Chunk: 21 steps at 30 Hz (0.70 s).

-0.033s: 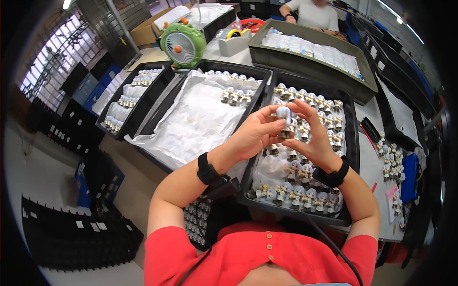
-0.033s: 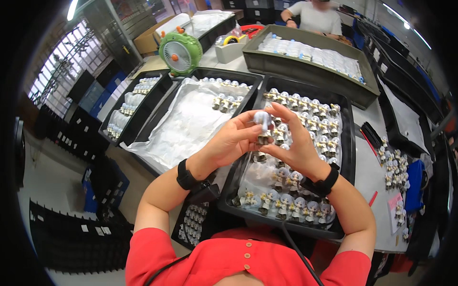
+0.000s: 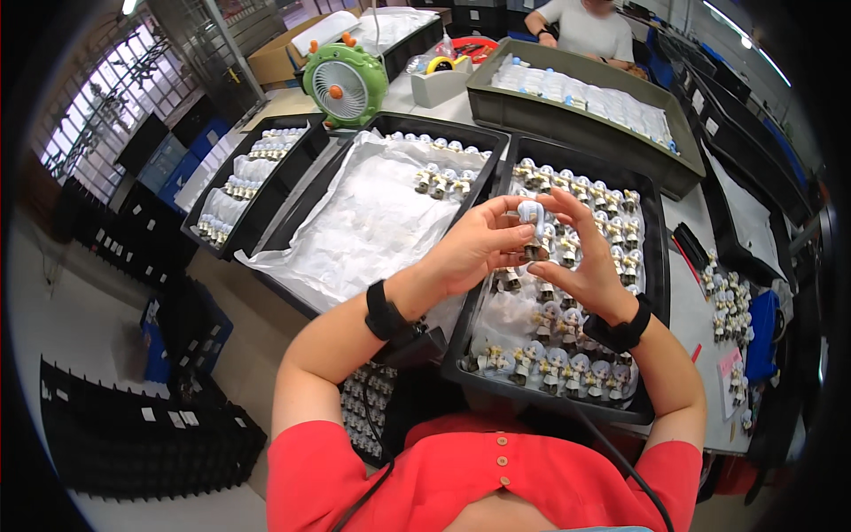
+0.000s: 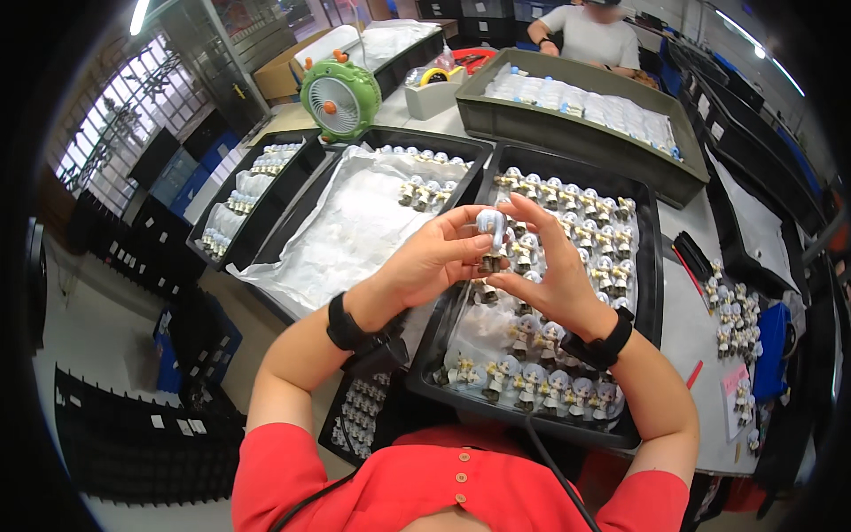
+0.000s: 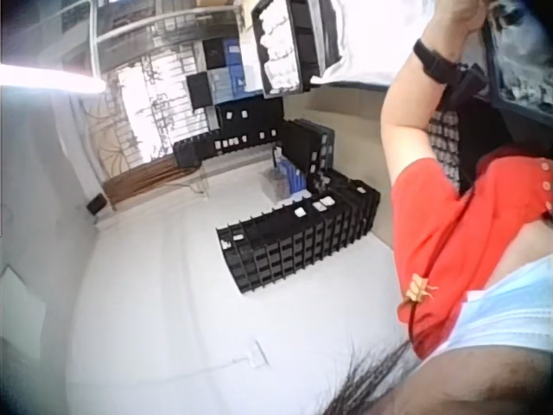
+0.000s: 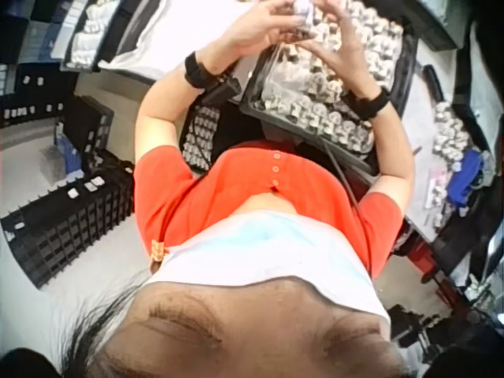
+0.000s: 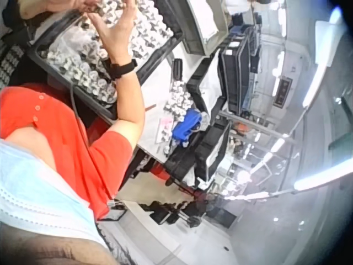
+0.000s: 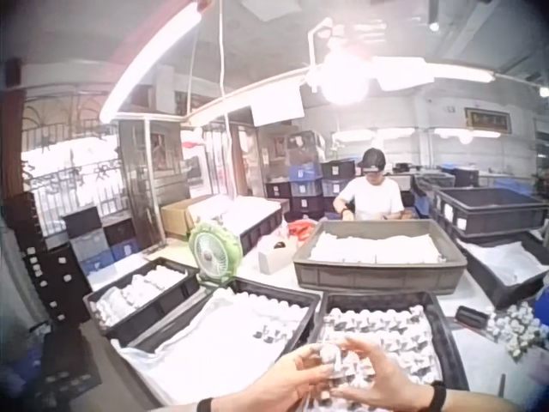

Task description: The person picks up small, cylindrical, metallic components from a tray, rotates them in their hands to inspect them, and places them back into the tray. The person repeats this process for multiple items throughout the clip.

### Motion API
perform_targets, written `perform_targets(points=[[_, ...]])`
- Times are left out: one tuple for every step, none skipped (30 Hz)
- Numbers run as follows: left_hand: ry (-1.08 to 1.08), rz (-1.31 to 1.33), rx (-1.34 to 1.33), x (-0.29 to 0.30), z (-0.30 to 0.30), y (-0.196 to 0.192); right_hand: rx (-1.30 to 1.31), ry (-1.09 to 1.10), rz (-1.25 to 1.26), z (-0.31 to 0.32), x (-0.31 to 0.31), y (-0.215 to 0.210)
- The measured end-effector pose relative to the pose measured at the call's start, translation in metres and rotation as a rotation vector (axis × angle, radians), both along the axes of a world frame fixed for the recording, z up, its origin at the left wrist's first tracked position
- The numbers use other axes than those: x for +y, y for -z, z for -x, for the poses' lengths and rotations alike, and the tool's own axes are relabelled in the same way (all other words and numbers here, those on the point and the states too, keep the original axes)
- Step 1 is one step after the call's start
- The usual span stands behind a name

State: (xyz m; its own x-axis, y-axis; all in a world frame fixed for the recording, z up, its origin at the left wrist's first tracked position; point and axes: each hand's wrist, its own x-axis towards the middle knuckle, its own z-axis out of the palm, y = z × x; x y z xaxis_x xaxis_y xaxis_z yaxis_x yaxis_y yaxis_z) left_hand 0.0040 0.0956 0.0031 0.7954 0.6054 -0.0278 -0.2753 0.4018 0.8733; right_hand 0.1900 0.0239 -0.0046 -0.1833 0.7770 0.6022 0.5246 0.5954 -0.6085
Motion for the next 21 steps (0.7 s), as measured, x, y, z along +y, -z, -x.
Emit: perform_targets(points=[[-0.032,-0.025,0.115,0.008,0.003,-0.007,0.018,-0.015,0.031,0.0,0.002,0.001],[-0.053,-0.08,0.131,0.022,0.005,-0.008,0.031,-0.009,0.05,0.0,0.002,0.001],[-0.076,-0.2,0.182,0.038,0.008,-0.02,0.044,0.008,0.072,-0.002,0.0,0.001],[-0.121,-0.376,0.354,0.068,0.017,-0.022,0.04,0.015,0.089,-0.002,-0.002,0.0],[-0.282,-0.402,0.327,0.088,0.025,-0.021,0.042,0.015,0.099,-0.002,-0.002,-0.002],[-0.397,-0.512,0.468,0.112,0.035,-0.021,0.046,0.023,0.104,-0.002,-0.001,-0.005],[-0.49,-0.532,0.509,0.138,0.049,-0.01,0.042,0.016,0.104,-0.002,0.001,-0.006],[-0.629,-0.609,0.637,0.158,0.06,0.003,0.04,0.014,0.104,-0.003,0.004,-0.005],[-0.734,-0.716,0.781,0.197,0.085,0.035,0.037,0.002,0.103,-0.002,0.007,-0.005],[-0.834,-0.894,0.936,0.217,0.094,0.056,0.049,0.004,0.088,-0.004,0.01,-0.001],[-0.823,-0.879,1.111,0.214,0.093,0.056,0.057,0.02,0.105,-0.005,0.009,0.0],[-0.845,-0.956,1.186,0.22,0.095,0.065,0.05,0.035,0.107,-0.007,0.01,0.001],[-0.87,-1.032,1.262,0.226,0.095,0.074,0.044,0.048,0.109,-0.008,0.011,0.002],[-0.845,-1.024,1.265,0.223,0.091,0.075,0.043,0.055,0.112,-0.009,0.011,0.002],[-0.822,-1.014,1.27,0.221,0.086,0.076,0.043,0.06,0.114,-0.01,0.011,0.003],[-0.8,-1.004,1.276,0.219,0.082,0.077,0.044,0.063,0.116,-0.01,0.012,0.003],[-0.785,-1.006,1.306,0.218,0.079,0.079,0.042,0.065,0.12,-0.011,0.012,0.004],[-0.77,-1.008,1.336,0.218,0.076,0.08,0.042,0.066,0.124,-0.011,0.012,0.004],[-0.754,-1.01,1.367,0.22,0.074,0.081,0.041,0.068,0.128,-0.012,0.013,0.004],[-0.733,-1.027,1.36,0.223,0.071,0.082,0.03,0.073,0.131,-0.014,0.013,0.004],[-0.693,-1.078,1.352,0.227,0.076,0.085,0.015,0.079,0.132,-0.014,0.013,0.002]])
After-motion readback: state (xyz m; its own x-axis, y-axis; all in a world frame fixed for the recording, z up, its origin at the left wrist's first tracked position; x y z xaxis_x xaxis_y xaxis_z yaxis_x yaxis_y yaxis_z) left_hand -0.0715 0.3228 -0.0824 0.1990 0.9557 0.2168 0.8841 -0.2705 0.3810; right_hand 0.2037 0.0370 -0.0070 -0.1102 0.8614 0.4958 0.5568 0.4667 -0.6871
